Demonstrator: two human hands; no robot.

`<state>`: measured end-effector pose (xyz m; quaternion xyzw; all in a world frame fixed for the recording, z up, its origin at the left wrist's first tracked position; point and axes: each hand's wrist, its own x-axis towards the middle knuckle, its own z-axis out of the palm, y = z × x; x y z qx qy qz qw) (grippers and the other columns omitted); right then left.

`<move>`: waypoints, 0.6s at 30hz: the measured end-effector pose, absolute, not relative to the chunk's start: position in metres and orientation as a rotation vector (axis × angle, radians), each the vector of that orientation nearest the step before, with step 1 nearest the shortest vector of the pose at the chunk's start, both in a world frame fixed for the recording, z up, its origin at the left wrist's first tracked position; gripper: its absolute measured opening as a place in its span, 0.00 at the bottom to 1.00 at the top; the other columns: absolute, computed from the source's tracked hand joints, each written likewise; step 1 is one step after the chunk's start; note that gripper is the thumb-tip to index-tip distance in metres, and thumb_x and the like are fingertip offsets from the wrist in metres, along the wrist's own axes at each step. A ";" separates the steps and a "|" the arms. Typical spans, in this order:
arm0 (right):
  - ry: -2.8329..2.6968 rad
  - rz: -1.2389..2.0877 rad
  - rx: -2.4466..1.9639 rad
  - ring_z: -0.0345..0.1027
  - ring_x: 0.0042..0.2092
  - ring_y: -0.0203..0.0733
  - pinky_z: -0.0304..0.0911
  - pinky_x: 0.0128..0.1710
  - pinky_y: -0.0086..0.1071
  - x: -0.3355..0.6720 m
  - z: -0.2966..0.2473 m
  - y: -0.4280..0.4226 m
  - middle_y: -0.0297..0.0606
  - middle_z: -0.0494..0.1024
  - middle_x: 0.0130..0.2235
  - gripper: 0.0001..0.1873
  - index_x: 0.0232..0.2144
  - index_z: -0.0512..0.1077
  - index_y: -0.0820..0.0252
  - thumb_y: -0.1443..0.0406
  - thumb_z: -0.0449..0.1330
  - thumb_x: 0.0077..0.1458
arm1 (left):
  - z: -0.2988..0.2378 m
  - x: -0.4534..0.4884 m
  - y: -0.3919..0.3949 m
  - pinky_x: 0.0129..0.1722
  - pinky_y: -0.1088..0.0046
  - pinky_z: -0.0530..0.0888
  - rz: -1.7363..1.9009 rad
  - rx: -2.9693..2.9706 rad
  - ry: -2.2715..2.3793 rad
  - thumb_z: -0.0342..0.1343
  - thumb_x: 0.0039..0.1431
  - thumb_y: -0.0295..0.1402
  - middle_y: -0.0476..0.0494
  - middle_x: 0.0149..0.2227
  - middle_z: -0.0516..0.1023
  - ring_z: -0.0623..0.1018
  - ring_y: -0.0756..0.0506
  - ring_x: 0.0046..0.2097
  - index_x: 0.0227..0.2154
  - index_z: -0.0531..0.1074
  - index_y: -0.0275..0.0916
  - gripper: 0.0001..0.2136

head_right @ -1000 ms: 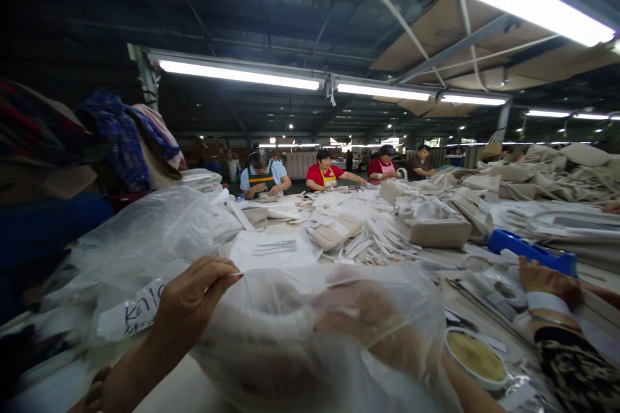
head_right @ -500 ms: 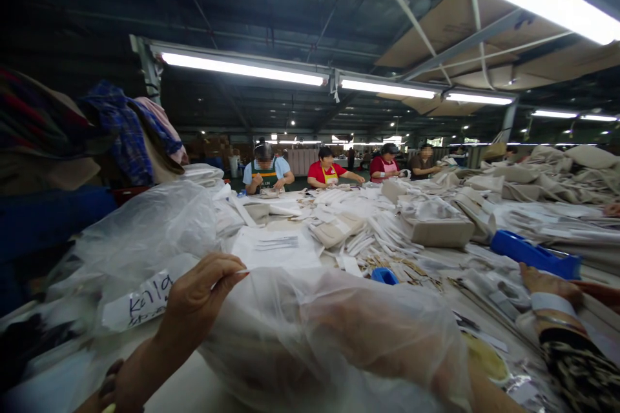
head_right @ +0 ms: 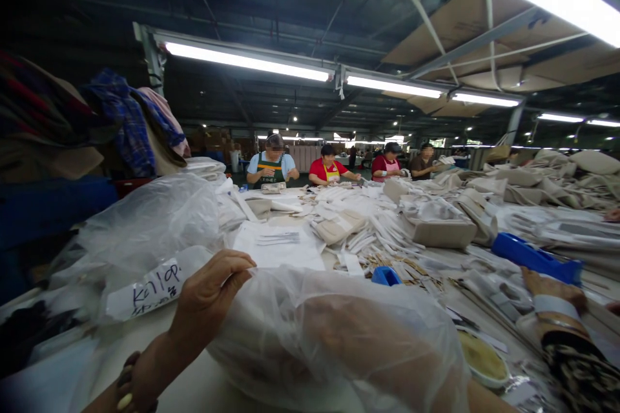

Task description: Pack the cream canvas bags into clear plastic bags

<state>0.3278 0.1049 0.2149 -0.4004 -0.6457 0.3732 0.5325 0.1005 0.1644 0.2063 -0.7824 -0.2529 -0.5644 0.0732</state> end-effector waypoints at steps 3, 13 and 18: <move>-1.927 0.689 -0.992 0.75 0.34 0.42 0.69 0.43 0.31 0.329 0.203 0.107 0.31 0.81 0.31 0.07 0.27 0.78 0.47 0.63 0.59 0.46 | 0.206 0.101 0.164 0.33 0.78 0.72 -1.714 -2.360 -0.782 0.51 0.58 0.24 0.49 0.28 0.73 0.74 0.51 0.32 0.26 0.69 0.39 0.07; -2.259 0.226 -1.478 0.73 0.34 0.48 0.69 0.36 0.37 0.313 0.217 0.101 0.40 0.80 0.35 0.11 0.34 0.77 0.46 0.57 0.57 0.49 | 0.203 0.101 0.165 0.32 0.78 0.72 -1.751 -2.357 -0.766 0.51 0.57 0.23 0.49 0.28 0.74 0.74 0.51 0.32 0.26 0.69 0.39 0.07; -2.002 0.371 -1.612 0.72 0.40 0.55 0.67 0.39 0.43 0.301 0.205 0.105 0.41 0.79 0.39 0.15 0.35 0.77 0.49 0.54 0.62 0.43 | 0.202 0.101 0.166 0.33 0.79 0.72 -1.751 -2.357 -0.763 0.52 0.57 0.23 0.49 0.28 0.74 0.74 0.51 0.32 0.27 0.69 0.39 0.07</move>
